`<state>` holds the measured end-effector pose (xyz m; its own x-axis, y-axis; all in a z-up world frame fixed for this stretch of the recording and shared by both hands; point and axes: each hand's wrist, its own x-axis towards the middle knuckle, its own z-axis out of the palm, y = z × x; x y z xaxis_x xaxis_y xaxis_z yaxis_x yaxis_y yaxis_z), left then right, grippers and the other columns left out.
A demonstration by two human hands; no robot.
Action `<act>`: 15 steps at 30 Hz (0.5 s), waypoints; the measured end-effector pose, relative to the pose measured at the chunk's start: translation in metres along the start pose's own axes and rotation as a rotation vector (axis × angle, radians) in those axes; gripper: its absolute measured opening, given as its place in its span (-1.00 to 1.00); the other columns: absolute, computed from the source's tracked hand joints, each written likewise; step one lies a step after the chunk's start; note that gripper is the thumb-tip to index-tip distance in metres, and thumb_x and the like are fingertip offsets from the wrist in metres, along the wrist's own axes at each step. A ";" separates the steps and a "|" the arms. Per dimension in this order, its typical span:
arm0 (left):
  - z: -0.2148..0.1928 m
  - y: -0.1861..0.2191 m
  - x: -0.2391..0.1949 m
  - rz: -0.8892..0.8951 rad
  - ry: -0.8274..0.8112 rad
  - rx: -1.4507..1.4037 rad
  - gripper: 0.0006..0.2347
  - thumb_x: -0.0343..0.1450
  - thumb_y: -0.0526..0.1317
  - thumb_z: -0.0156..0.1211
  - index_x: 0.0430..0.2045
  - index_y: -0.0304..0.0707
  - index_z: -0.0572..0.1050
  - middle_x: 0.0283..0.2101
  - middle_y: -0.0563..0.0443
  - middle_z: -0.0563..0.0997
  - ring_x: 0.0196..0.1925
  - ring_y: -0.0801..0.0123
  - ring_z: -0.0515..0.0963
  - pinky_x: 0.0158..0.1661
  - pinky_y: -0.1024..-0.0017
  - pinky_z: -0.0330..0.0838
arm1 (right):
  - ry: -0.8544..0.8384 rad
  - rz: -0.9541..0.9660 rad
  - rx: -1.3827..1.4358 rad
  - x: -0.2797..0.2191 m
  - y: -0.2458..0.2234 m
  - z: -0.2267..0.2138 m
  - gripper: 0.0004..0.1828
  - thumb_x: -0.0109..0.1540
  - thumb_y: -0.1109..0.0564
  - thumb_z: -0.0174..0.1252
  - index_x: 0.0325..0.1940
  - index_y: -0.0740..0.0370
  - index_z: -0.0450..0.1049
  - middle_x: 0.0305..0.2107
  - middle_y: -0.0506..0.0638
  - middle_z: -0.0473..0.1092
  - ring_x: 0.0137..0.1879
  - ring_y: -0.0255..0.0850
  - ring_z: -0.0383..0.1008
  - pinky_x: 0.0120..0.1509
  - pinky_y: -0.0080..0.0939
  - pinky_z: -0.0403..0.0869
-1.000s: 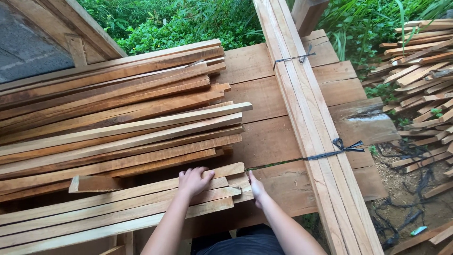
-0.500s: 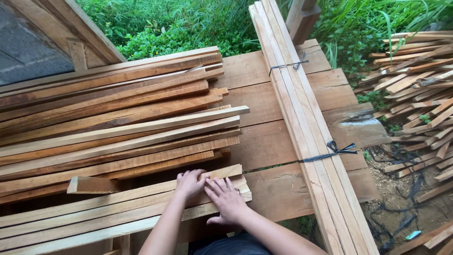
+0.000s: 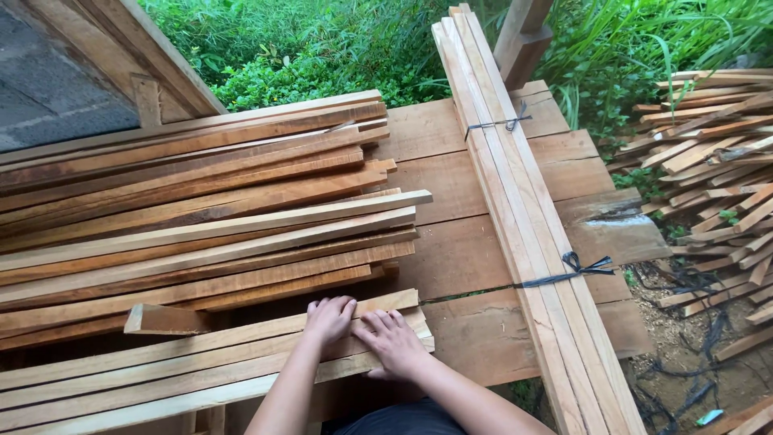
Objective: The person arranges several thin wooden planks on a wooden workbench, aligning them into a neat stack. They then use a black strap to tie the planks together, wrapping it around the stack and securing it with a knot.
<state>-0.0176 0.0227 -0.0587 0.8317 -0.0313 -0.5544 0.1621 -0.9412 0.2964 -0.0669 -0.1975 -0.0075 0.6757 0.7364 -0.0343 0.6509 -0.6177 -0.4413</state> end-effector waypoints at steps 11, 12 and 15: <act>-0.031 0.024 -0.019 -0.009 -0.083 0.022 -0.42 0.39 0.33 -0.10 0.18 0.05 0.45 0.19 -0.02 0.54 0.31 0.17 0.41 0.35 0.01 0.04 | -0.185 0.075 -0.013 -0.065 0.082 -0.052 0.06 -0.05 -0.33 0.47 0.44 -0.09 0.20 0.37 0.15 0.06 0.50 0.12 -0.04 0.56 0.25 -0.14; -0.035 0.027 -0.021 -0.006 -0.104 0.051 -0.27 0.33 0.43 -0.02 0.28 -0.01 0.36 0.25 -0.13 0.49 0.35 0.12 0.37 0.39 0.01 0.00 | -0.240 0.111 -0.025 -0.072 0.089 -0.059 0.07 -0.05 -0.33 0.46 0.45 -0.10 0.18 0.41 0.13 0.03 0.51 0.11 -0.07 0.57 0.24 -0.16; -0.032 0.027 -0.037 0.185 -0.017 0.211 0.09 0.13 0.53 0.19 0.44 -0.22 0.01 0.44 -0.29 0.16 0.48 -0.11 0.09 0.39 -0.18 -0.21 | -0.254 0.142 0.015 -0.080 0.091 -0.086 0.05 -0.01 -0.36 0.43 0.47 -0.07 0.18 0.44 0.11 0.03 0.52 0.08 -0.07 0.56 0.22 -0.11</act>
<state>-0.0267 0.0096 -0.0053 0.8273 -0.2127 -0.5199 -0.1068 -0.9682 0.2262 -0.0317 -0.3363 0.0326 0.6496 0.6898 -0.3196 0.5496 -0.7166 -0.4295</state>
